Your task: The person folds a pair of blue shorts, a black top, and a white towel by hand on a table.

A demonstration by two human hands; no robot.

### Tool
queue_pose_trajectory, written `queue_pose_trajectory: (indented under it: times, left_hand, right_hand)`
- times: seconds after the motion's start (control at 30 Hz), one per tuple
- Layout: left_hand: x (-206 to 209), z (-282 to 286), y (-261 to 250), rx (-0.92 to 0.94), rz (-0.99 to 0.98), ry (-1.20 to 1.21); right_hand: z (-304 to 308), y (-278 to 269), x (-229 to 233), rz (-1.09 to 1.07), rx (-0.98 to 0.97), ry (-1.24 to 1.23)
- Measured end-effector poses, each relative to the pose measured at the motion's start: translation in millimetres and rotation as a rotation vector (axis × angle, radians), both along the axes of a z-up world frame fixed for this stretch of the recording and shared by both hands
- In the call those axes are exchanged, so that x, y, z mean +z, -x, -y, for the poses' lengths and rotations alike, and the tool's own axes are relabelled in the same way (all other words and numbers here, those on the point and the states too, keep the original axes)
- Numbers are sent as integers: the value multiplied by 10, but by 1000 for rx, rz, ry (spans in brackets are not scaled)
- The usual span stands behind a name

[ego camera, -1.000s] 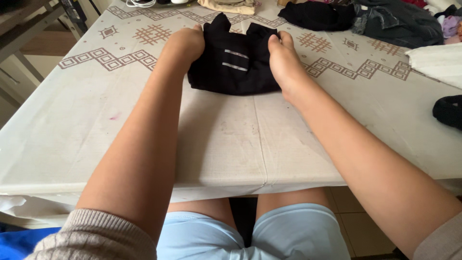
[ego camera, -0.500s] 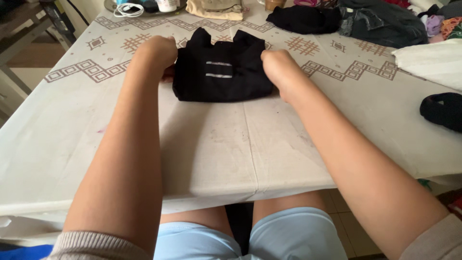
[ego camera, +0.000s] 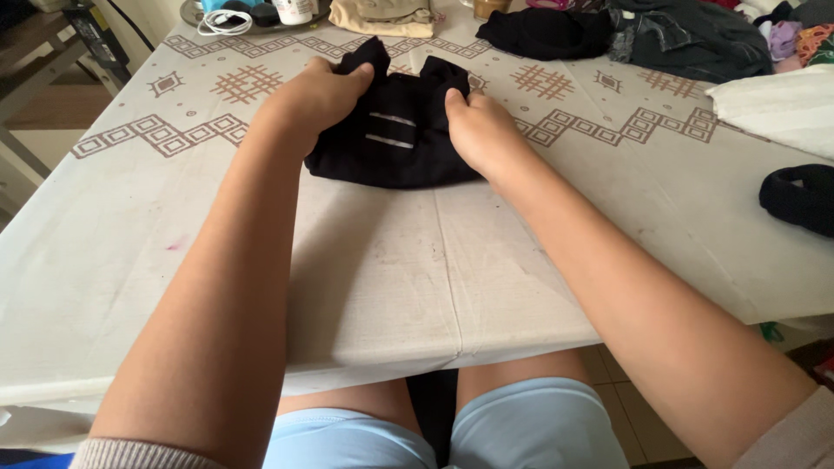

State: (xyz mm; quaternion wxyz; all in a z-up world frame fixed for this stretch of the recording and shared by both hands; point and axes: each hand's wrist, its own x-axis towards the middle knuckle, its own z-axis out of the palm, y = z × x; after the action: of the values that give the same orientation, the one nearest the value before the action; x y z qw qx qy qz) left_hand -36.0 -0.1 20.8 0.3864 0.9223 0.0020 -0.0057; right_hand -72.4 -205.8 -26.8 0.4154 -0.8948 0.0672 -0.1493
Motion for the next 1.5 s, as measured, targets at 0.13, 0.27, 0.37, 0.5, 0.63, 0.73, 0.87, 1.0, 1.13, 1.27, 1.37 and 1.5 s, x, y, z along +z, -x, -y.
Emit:
queue_pose_trajectory:
  times: [0.13,0.27,0.37,0.5,0.63,0.73,0.87,1.0,1.13,1.27,1.37,1.5]
  left_hand:
    - [-31,23,-48,-10,36,78]
    - [-58,41,-18,-121,140,284]
    - [-25,51,37,-177,198,389]
    - [23,62,94,-159,142,523]
    - [-80,18,-59,-90,82,580]
    - [-277,-49,-303,-19,335,134]
    - [-431,-206,-602,76,250,51]
    - [-439,-307,-778,81,78,54]
    - [-431,-445,-935,75,122,41]
    - [-418,-722,-1130,72,148,-17]
    - [-373,-948,-1258,74,156,-20]
    - [-234,-1229,-1459,119,91,-40]
  right_hand:
    - [-13,14,13,24,26,-100]
    - [9,15,39,-13,49,-292]
    - [5,-15,37,-20,26,-369]
    - [-17,-55,-28,54,40,-428]
    - [-88,-155,-133,128,62,-399]
    - [-169,-263,-183,163,-67,-92]
    - [-252,-354,-121,51,-87,17]
    - [-321,-492,-130,36,-81,51]
    - [-479,-679,-154,38,-65,-9]
    - [-793,-856,-124,-80,-137,135]
    - [-1021,-1043,-148,-152,-162,235]
    - [-1343,-1312,-142,-178,-132,269]
